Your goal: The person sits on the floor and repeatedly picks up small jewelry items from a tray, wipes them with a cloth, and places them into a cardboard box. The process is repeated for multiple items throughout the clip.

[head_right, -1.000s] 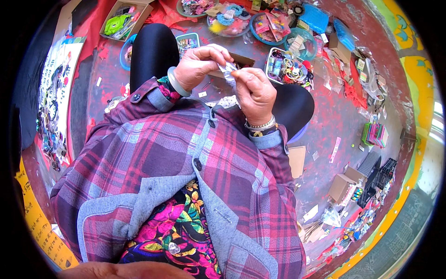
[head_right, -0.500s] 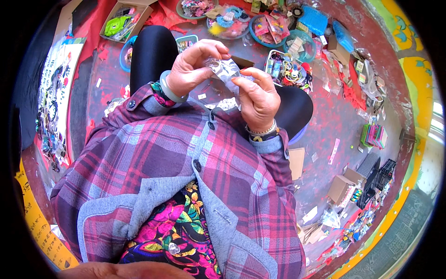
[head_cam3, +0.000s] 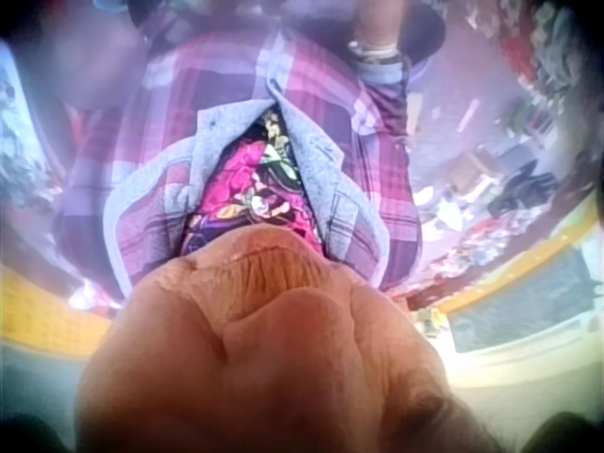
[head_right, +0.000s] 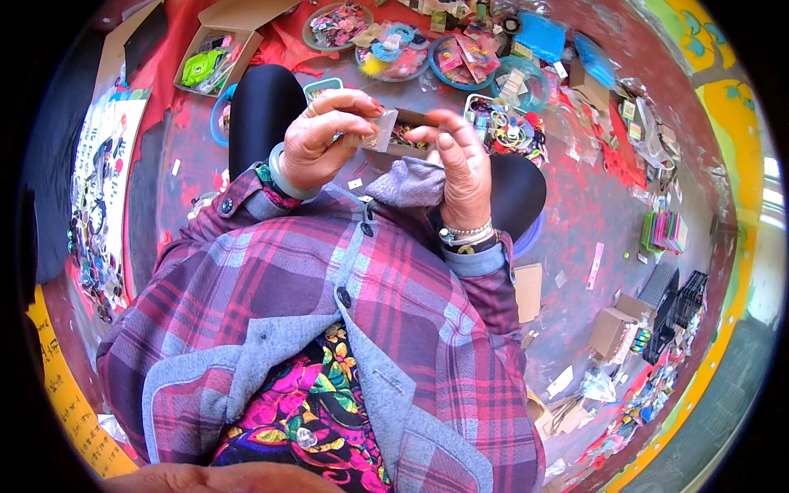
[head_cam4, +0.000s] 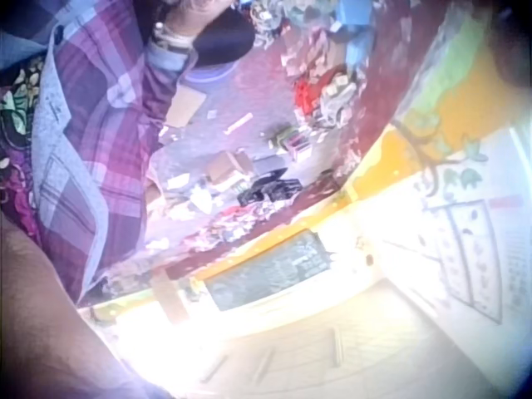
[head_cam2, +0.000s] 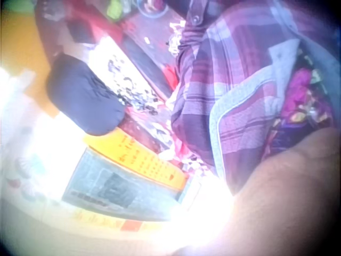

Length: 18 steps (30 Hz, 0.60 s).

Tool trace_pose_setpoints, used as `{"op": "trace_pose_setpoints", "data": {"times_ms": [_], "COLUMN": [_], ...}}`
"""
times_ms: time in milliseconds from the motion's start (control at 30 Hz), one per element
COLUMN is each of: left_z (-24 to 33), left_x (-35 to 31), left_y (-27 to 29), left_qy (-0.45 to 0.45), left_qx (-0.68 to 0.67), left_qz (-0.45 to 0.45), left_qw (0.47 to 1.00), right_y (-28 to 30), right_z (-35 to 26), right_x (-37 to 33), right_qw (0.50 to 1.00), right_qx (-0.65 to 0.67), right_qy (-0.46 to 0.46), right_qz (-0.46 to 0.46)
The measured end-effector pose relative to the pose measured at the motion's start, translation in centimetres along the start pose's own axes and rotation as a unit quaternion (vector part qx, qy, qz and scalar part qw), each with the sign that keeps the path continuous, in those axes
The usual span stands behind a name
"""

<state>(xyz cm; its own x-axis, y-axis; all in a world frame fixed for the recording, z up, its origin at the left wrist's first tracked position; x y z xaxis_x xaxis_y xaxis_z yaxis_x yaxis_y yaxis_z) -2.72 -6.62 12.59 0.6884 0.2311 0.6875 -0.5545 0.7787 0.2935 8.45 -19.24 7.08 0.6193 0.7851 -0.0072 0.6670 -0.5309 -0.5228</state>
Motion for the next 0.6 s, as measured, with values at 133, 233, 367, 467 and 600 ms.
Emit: {"op": "trace_pose_setpoints", "data": {"times_ms": [133,233,367,467,600], "left_z": [-0.2,0.1,0.3,0.2,-0.6], "left_x": [-0.2,-0.7,-1.4,-1.6,-1.2], "left_y": [-0.7,-1.6,-2.7,-2.7,-2.2], "left_qy": [0.007,-0.048,-0.091,-0.083,-0.015], "left_qx": [0.0,0.076,0.099,0.088,0.056], "left_qz": [-0.016,-0.052,-0.083,-0.089,-0.076], "left_qw": [1.0,0.995,0.987,0.989,0.995], "right_y": [-0.9,-1.3,-0.9,0.0,0.2], "right_z": [0.1,0.1,0.9,1.0,1.8], "right_x": [-0.3,-0.5,-0.4,-0.2,-0.4], "right_qw": [0.994,0.98,0.961,0.982,0.993], "right_qx": [-0.09,-0.196,-0.274,-0.187,-0.073], "right_qy": [-0.025,-0.017,-0.028,-0.026,-0.092], "right_qz": [-0.056,-0.013,0.002,0.024,0.024]}}
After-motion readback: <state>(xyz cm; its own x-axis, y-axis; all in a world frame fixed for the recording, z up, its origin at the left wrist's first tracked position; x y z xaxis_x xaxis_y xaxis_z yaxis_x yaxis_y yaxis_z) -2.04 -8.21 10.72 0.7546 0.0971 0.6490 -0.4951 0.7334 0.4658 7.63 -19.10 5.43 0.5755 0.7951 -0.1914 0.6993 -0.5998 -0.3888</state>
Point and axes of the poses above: each hand's wrist, its own x-axis towards the middle knuckle, its own y-axis out of the back of the hand, z = x × y, the point moved 7 cm from there along x, towards the middle knuckle, and after that the axes turned 5 degrees about y, right-handed, at the moved point
